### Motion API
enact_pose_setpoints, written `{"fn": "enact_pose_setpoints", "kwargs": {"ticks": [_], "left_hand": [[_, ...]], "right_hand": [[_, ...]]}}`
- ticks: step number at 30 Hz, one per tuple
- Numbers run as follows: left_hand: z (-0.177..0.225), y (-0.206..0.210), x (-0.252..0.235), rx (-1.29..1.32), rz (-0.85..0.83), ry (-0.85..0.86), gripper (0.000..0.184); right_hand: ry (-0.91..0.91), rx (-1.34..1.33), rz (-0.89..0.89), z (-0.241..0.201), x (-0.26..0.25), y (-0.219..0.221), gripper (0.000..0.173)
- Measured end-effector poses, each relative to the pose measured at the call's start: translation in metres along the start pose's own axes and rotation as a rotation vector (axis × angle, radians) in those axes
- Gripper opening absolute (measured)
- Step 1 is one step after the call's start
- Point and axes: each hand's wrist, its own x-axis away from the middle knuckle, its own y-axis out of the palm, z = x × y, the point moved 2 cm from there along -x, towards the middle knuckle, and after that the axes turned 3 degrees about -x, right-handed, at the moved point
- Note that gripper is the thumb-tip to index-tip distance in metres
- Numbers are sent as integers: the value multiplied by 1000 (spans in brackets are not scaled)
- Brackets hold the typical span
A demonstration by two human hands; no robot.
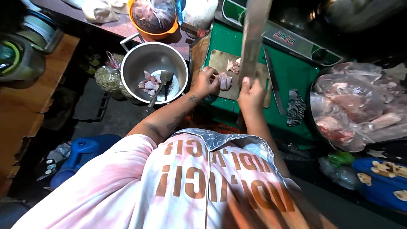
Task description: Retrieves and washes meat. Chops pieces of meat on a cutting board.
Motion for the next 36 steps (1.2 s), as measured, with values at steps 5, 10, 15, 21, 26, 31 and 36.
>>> {"fn": "enact_pose_setpoints", "kwargs": {"ticks": [5,10,15,21,26,31,36], "left_hand": [[-4,-22,-4,43,185,-22,21],[-4,-30,0,89,239,-47,20],[3,-19,0,44,124,-82,23],[12,10,-17,-64,-242,-177,37],[8,25,-24,-160,-280,-166,36],[2,22,-23,-106,-246,-164,30],[1,10,-19,-5,-264,-269,29]], "right_hand": [[-391,-275,423,-48,-5,-42,26],[164,166,-191,24,13,38,43],[396,364,-456,29,-2,58,39],[389,362,-461,30,-7,58,39],[464,119,-448,56,-11,50,40],[580,-214,-344,70,0,42,38],[407,-102,-215,34,2,16,40]]}}
